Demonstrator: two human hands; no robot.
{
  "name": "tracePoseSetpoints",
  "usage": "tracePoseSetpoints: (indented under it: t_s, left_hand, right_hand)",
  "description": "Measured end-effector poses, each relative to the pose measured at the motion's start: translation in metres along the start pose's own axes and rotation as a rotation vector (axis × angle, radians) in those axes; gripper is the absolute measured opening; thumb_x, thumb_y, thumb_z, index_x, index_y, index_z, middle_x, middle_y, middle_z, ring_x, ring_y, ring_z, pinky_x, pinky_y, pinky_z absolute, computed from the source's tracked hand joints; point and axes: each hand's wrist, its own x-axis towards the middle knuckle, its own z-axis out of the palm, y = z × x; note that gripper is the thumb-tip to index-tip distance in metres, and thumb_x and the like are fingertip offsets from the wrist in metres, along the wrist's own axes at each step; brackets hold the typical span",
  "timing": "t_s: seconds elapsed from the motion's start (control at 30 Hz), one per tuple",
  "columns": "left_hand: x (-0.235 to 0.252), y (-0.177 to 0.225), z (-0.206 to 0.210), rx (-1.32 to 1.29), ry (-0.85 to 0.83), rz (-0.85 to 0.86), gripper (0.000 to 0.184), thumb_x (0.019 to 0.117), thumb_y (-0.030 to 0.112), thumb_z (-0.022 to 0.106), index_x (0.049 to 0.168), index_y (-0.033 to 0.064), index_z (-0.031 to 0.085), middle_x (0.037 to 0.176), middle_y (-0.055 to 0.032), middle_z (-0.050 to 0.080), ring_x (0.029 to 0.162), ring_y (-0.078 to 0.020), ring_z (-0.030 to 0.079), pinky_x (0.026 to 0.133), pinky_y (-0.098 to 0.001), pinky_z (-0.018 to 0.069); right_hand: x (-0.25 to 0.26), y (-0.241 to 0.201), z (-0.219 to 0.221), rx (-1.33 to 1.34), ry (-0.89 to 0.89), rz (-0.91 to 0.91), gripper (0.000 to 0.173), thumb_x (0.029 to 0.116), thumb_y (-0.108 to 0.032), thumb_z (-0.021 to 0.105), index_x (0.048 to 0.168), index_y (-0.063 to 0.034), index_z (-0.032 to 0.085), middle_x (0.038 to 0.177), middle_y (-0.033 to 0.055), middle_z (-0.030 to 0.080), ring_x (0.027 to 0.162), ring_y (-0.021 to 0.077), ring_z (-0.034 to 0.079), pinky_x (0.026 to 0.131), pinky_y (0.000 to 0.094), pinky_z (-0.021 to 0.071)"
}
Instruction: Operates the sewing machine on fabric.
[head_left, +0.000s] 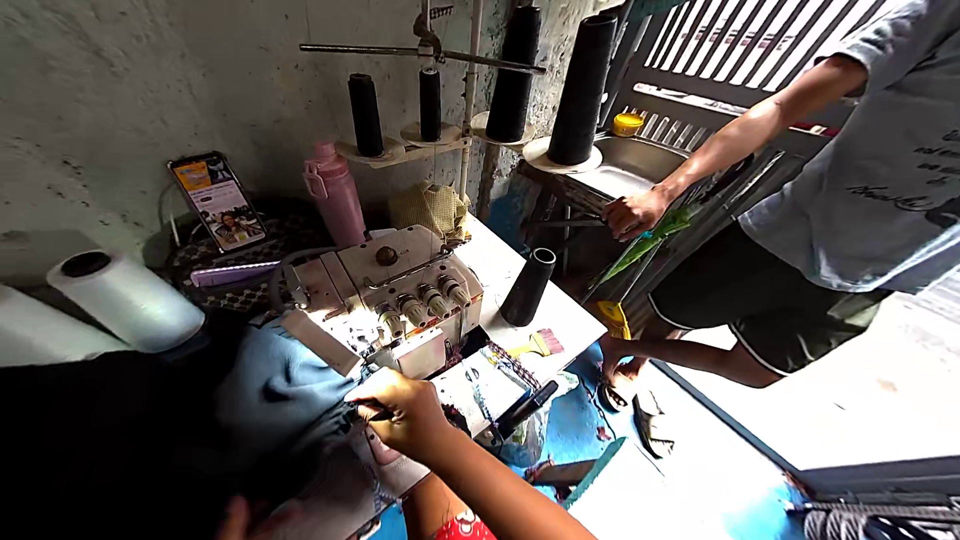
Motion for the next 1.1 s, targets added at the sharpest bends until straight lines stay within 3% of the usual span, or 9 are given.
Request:
tracePoseSetpoints:
  t_s: [0.13, 0.23, 0.37, 0.47, 0.63, 0.8, 0.87, 0.93, 1.1]
  left_hand:
    - [0.061, 0.054, 0.005, 0.358, -0.100, 0.644, 0.039, 0.1038, 0.028, 0.055, 0.120, -0.0077, 0.055, 0.113, 0.0040, 0.067, 0.109, 0.0028, 0.062, 0.099, -0.0229, 0.0511]
    - [0.091, 0.038, 0.018, 0.813, -0.184, 1.005, 0.083, 0.0850, 0.056, 0.068, 0.128, -0.0134, 0.055, 0.121, -0.0351, 0.062, 0.116, -0.0504, 0.058, 0.098, -0.0635, 0.0455]
    - [0.083, 0.027, -0.004, 0.878, -0.150, 1.164, 0.040, 0.0890, 0.026, 0.065, 0.114, -0.0052, 0.059, 0.094, -0.0224, 0.070, 0.086, -0.0329, 0.070, 0.078, -0.0457, 0.0563]
    - [0.051, 0.049, -0.033, 0.949, -0.191, 1.265, 0.024, 0.0966, 0.022, 0.060, 0.107, 0.0015, 0.055, 0.090, -0.0190, 0.065, 0.086, -0.0251, 0.066, 0.078, -0.0314, 0.0537]
    - [0.033, 0.063, -0.047, 1.033, -0.211, 1.453, 0.012, 0.1029, 0.021, 0.050, 0.100, 0.0095, 0.050, 0.085, -0.0118, 0.053, 0.082, -0.0258, 0.054, 0.077, -0.0304, 0.0452]
    - [0.032, 0.062, -0.033, 1.032, -0.144, 1.448, 0.021, 0.0989, 0.033, 0.057, 0.106, 0.0138, 0.053, 0.089, -0.0091, 0.054, 0.086, -0.0256, 0.053, 0.080, -0.0315, 0.0420]
    - [0.025, 0.050, -0.001, 1.033, -0.114, 1.411, 0.030, 0.0941, 0.043, 0.066, 0.112, 0.0194, 0.059, 0.117, -0.0092, 0.060, 0.118, -0.0280, 0.053, 0.101, -0.0418, 0.0368]
    - [0.032, 0.020, 0.025, 1.083, -0.198, 1.435, 0.026, 0.1007, 0.039, 0.052, 0.122, 0.0248, 0.051, 0.149, -0.0026, 0.049, 0.148, -0.0211, 0.035, 0.120, -0.0483, 0.0197]
    - [0.043, -0.008, 0.039, 1.094, -0.140, 1.448, 0.018, 0.1016, 0.020, 0.037, 0.111, 0.0176, 0.051, 0.110, -0.0032, 0.070, 0.113, -0.0210, 0.063, 0.102, -0.0449, 0.0363]
  right_hand:
    - [0.004, -0.011, 0.004, -0.044, -0.021, 0.119, 0.014, 0.0846, -0.008, 0.072, 0.096, -0.0014, 0.076, 0.091, 0.0127, 0.074, 0.076, 0.0239, 0.073, 0.060, 0.0447, 0.0579]
    - [0.006, -0.013, -0.002, -0.037, -0.019, 0.201, 0.016, 0.0872, -0.008, 0.069, 0.099, 0.0014, 0.073, 0.093, 0.0137, 0.074, 0.079, 0.0246, 0.073, 0.065, 0.0458, 0.0581]
    - [0.001, -0.013, -0.006, -0.067, -0.035, 0.193, 0.016, 0.0868, -0.005, 0.068, 0.101, 0.0021, 0.072, 0.093, 0.0154, 0.073, 0.080, 0.0267, 0.073, 0.064, 0.0471, 0.0581]
    - [-0.001, -0.014, -0.001, -0.150, 0.030, 0.039, 0.015, 0.0795, -0.002, 0.072, 0.094, 0.0016, 0.071, 0.090, 0.0159, 0.072, 0.068, 0.0264, 0.071, 0.051, 0.0442, 0.0551]
    - [0.000, -0.033, 0.021, -0.136, 0.112, -0.251, 0.027, 0.0739, 0.000, 0.075, 0.100, -0.0083, 0.075, 0.103, 0.0106, 0.075, 0.066, 0.0188, 0.070, 0.047, 0.0323, 0.0530]
    - [-0.012, -0.042, 0.012, -0.104, 0.113, -0.278, 0.018, 0.0833, 0.001, 0.068, 0.095, -0.0089, 0.076, 0.101, 0.0064, 0.079, 0.078, 0.0153, 0.075, 0.055, 0.0292, 0.0558]
    - [-0.026, -0.040, 0.007, -0.068, 0.088, -0.202, 0.016, 0.0825, 0.002, 0.066, 0.094, -0.0060, 0.074, 0.099, 0.0076, 0.079, 0.082, 0.0161, 0.076, 0.060, 0.0301, 0.0590]
    - [-0.044, -0.036, 0.002, -0.040, 0.074, -0.123, 0.015, 0.0830, 0.002, 0.067, 0.096, -0.0035, 0.072, 0.097, 0.0098, 0.077, 0.081, 0.0174, 0.075, 0.062, 0.0318, 0.0605]
    - [-0.067, -0.025, -0.022, -0.069, 0.033, -0.070, 0.018, 0.0879, 0.001, 0.066, 0.103, -0.0088, 0.067, 0.101, 0.0068, 0.075, 0.082, 0.0153, 0.074, 0.060, 0.0312, 0.0601]
